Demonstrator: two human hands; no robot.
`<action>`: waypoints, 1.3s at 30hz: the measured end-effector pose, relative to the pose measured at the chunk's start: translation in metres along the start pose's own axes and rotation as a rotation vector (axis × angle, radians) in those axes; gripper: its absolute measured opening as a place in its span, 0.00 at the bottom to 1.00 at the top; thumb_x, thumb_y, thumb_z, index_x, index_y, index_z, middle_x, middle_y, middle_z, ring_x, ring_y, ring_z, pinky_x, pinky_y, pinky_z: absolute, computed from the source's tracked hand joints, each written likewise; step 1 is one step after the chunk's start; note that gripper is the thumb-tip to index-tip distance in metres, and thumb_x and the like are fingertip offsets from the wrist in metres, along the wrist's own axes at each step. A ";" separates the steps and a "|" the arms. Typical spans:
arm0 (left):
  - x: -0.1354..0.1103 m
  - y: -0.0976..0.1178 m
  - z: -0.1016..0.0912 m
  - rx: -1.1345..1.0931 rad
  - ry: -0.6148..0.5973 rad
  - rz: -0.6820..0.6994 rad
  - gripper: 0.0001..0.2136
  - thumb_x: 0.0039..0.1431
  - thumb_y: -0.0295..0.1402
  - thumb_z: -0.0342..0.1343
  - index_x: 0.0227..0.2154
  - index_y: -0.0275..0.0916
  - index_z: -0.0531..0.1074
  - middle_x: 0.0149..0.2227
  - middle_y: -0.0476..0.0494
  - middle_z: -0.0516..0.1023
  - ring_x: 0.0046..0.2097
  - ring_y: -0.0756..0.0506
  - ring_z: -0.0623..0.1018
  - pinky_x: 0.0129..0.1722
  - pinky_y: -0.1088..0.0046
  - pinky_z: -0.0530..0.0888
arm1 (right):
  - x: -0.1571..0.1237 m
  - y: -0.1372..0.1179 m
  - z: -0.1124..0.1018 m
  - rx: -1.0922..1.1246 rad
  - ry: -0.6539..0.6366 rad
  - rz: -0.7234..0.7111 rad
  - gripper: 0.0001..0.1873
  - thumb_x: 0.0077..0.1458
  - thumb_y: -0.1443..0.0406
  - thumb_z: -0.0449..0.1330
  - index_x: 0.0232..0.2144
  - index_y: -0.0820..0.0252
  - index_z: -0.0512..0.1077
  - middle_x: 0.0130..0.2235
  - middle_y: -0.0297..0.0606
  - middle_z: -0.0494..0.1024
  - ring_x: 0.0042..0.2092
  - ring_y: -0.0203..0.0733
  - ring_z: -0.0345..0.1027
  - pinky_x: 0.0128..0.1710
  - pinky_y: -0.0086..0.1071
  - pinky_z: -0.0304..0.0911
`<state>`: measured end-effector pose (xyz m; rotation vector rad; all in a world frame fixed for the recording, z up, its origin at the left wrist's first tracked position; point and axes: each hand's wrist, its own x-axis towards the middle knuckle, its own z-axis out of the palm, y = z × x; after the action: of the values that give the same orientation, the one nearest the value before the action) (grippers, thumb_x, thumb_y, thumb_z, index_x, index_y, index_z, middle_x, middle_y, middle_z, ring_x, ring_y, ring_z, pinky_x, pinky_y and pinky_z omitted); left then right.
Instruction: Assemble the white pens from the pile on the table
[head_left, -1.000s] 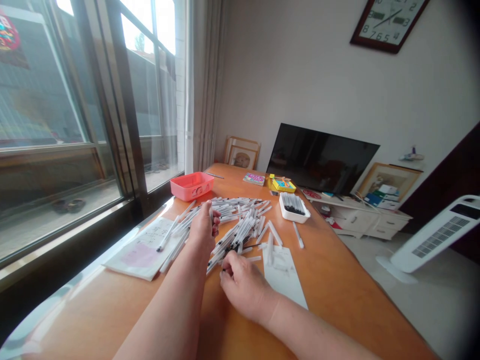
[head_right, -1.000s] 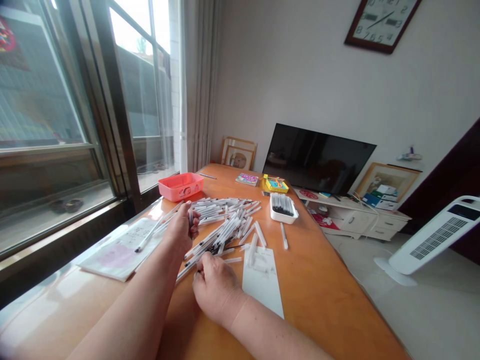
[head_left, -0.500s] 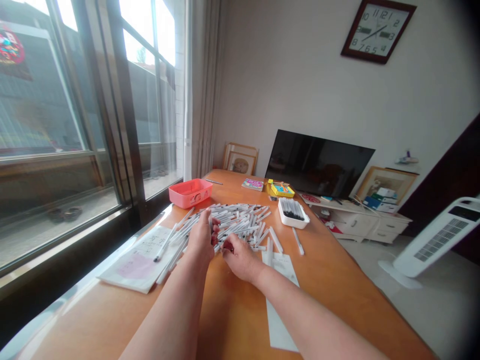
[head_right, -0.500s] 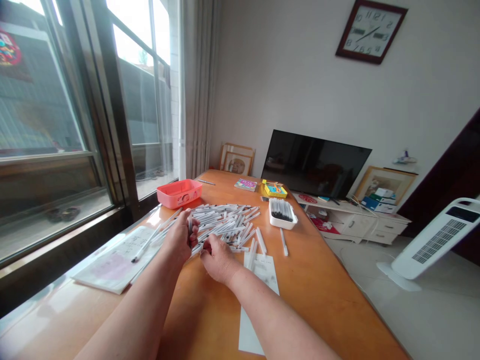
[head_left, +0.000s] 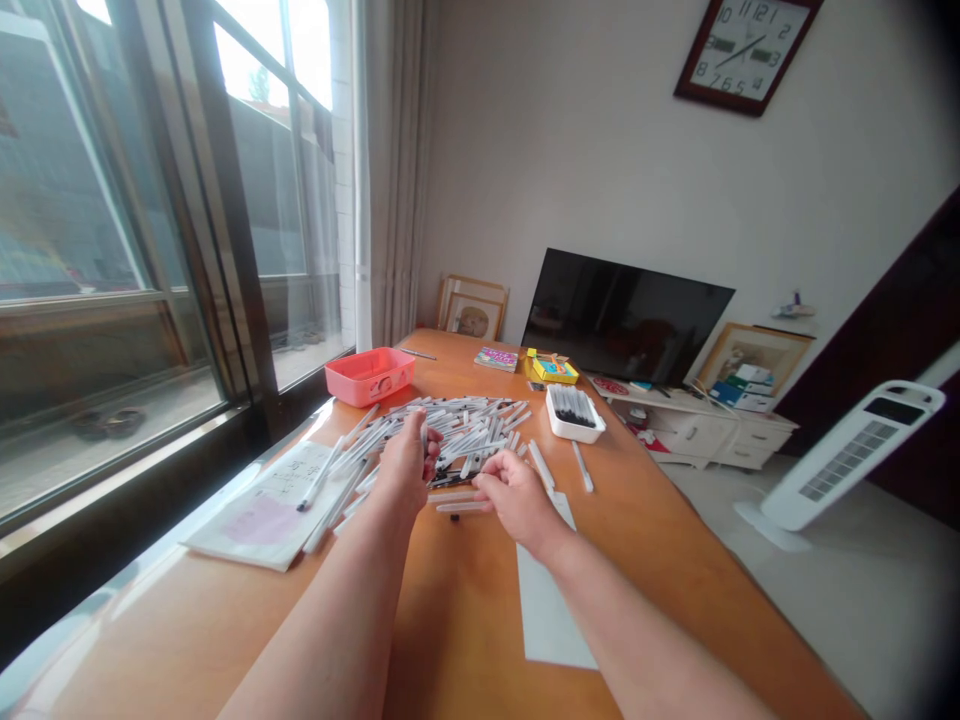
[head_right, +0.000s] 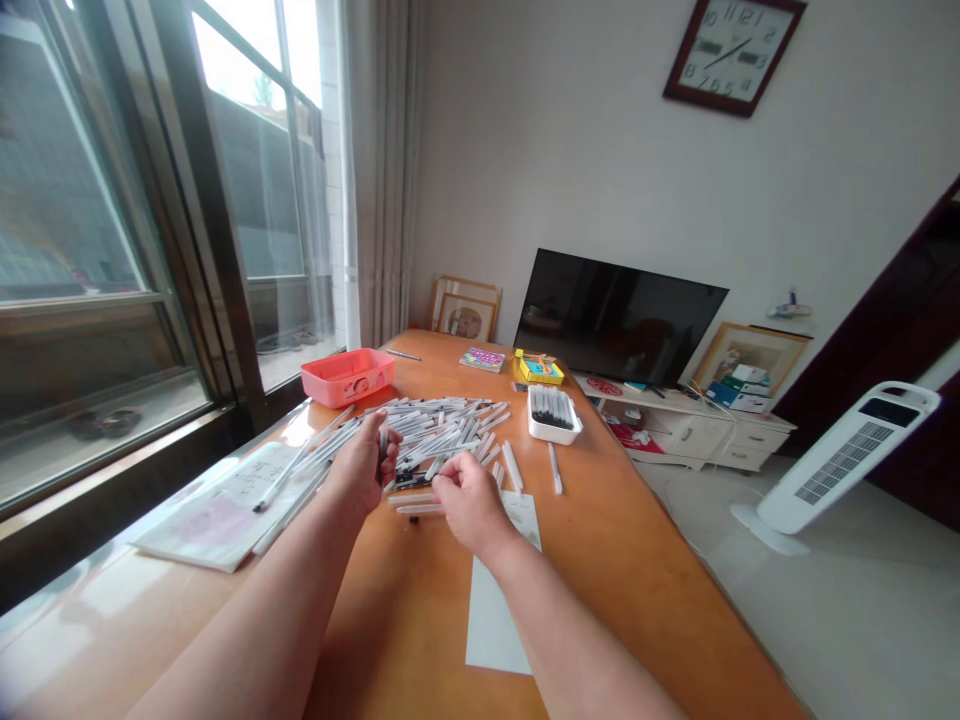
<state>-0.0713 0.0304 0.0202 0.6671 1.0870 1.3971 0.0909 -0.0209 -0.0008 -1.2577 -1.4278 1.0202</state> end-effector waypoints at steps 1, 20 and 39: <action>0.000 -0.001 0.001 0.007 -0.006 0.004 0.20 0.54 0.52 0.53 0.22 0.38 0.67 0.16 0.54 0.61 0.15 0.55 0.54 0.15 0.77 0.50 | -0.004 -0.003 -0.006 0.067 0.022 0.068 0.07 0.51 0.62 0.60 0.31 0.57 0.65 0.31 0.34 0.76 0.33 0.41 0.74 0.31 0.32 0.66; 0.001 -0.010 0.004 0.041 -0.018 0.022 0.21 0.54 0.53 0.55 0.23 0.38 0.68 0.17 0.54 0.61 0.16 0.55 0.55 0.15 0.77 0.50 | -0.037 0.017 0.013 0.370 -0.073 0.123 0.11 0.53 0.60 0.63 0.32 0.56 0.64 0.38 0.38 0.79 0.45 0.44 0.74 0.48 0.41 0.67; -0.004 -0.023 0.012 0.106 -0.229 -0.061 0.23 0.53 0.57 0.55 0.24 0.38 0.68 0.18 0.53 0.62 0.16 0.55 0.56 0.15 0.77 0.50 | -0.033 0.013 -0.020 0.369 0.032 0.200 0.10 0.50 0.61 0.63 0.33 0.58 0.68 0.33 0.39 0.80 0.36 0.43 0.77 0.36 0.35 0.70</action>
<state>-0.0505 0.0262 0.0056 0.8422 0.9952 1.1850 0.1139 -0.0519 -0.0131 -1.1499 -1.0424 1.3238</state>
